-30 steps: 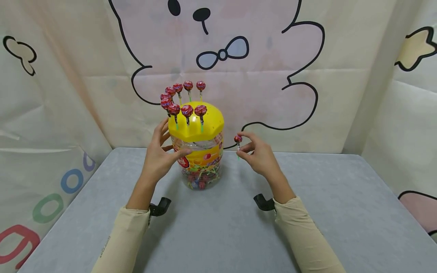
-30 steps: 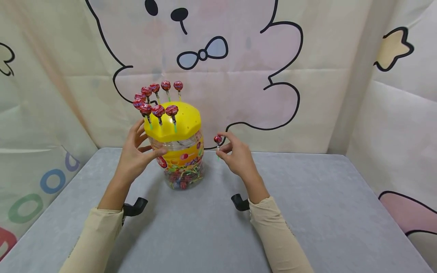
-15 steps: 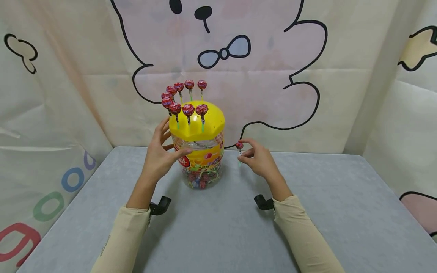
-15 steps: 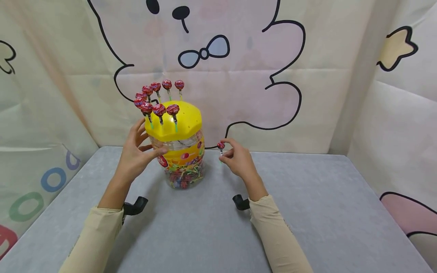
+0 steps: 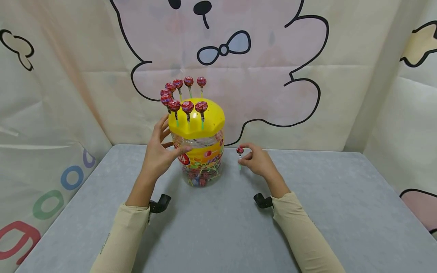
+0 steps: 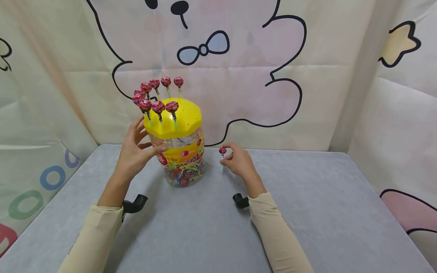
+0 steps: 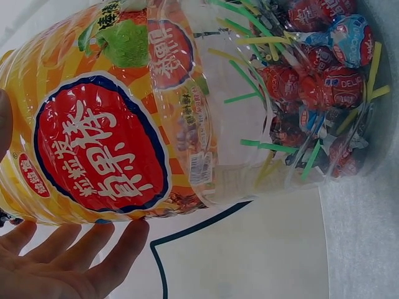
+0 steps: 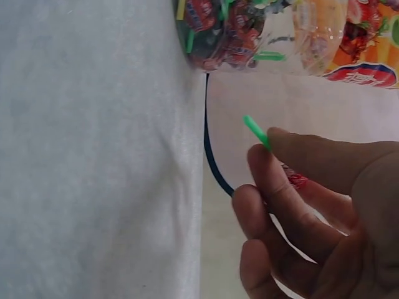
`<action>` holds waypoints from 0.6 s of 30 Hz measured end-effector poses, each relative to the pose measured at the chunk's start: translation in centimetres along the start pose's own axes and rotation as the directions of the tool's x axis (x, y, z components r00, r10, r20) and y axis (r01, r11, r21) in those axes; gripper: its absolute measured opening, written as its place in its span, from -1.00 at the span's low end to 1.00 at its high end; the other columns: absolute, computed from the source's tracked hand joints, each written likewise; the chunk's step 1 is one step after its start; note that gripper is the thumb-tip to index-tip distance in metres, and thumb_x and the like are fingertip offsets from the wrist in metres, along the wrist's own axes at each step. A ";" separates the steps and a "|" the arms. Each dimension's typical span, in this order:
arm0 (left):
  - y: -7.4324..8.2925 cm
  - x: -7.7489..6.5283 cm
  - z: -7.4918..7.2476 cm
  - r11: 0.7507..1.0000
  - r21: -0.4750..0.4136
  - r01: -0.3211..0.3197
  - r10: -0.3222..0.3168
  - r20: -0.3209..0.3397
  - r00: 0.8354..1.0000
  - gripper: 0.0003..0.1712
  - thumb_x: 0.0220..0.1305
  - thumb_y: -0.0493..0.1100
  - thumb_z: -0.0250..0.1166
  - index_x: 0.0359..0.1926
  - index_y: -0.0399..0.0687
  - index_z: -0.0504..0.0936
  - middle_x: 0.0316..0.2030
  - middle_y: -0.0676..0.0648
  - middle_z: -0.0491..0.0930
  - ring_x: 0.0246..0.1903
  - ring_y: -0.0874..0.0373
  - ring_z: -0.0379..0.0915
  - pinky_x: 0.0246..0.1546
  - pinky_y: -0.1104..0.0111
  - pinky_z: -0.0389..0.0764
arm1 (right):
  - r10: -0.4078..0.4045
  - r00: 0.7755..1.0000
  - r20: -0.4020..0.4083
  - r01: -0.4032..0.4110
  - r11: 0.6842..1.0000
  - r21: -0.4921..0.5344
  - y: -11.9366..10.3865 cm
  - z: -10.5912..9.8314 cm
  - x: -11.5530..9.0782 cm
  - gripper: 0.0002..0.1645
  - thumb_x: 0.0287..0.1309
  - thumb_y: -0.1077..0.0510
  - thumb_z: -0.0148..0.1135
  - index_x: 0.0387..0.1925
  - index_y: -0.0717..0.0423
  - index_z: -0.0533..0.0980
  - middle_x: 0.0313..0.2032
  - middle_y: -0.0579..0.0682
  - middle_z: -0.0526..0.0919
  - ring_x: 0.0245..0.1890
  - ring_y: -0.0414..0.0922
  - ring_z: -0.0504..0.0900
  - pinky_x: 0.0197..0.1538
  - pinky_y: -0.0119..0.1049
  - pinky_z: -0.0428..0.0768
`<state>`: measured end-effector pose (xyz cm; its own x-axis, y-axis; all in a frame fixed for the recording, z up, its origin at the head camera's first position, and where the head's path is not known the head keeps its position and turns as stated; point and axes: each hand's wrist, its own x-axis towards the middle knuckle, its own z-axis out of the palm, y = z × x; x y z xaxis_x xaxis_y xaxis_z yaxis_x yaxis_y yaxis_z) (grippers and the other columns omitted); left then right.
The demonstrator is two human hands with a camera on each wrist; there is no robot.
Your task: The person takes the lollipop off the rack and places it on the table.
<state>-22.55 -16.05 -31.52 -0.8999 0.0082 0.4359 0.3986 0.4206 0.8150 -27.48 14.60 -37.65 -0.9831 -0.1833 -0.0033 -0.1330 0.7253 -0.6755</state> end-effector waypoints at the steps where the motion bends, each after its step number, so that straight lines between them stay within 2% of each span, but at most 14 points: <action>1: 0.0 0.0 0.0 1.000 0.000 0.000 0.000 0.001 1.000 0.15 0.08 -0.08 0.53 0.53 0.43 0.01 0.51 0.01 0.16 0.43 -0.11 0.21 0.22 -0.13 0.49 | 0.013 1.000 0.012 -0.013 1.000 -0.003 0.1 0.1 0.1 -0.29 0.20 0.09 0.39 0.36 -0.03 0.37 -0.17 0.04 0.79 -0.11 0.00 0.71 0.01 -0.02 0.62; 8: 0.0 0.0 0.0 1.000 0.000 0.000 0.000 0.001 1.000 0.15 0.08 -0.10 0.53 0.53 0.43 0.01 0.51 0.03 0.16 0.43 -0.11 0.21 0.23 -0.14 0.48 | 0.057 0.996 0.069 -0.052 0.997 -0.064 0.5 0.5 0.6 -0.29 0.15 0.09 0.42 0.33 0.04 0.40 -0.17 0.03 0.80 -0.09 -0.01 0.71 -0.11 -0.15 0.62; 18: -0.1 0.0 0.0 1.000 -0.001 0.000 0.000 0.001 1.000 0.14 0.09 -0.11 0.52 0.53 0.44 0.01 0.51 0.04 0.16 0.43 -0.10 0.21 0.22 -0.14 0.48 | 0.079 0.993 0.090 -0.067 0.990 -0.128 1.0 0.9 0.9 -0.31 0.14 0.07 0.42 0.29 0.07 0.44 -0.19 0.02 0.80 -0.27 -0.10 0.70 -0.32 -0.33 0.52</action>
<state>-22.59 -16.04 -31.58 -0.9003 0.0089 0.4353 0.3984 0.4201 0.8154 -28.38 14.56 -38.94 -0.9750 -0.1849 -0.1231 -0.0820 0.8146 -0.5742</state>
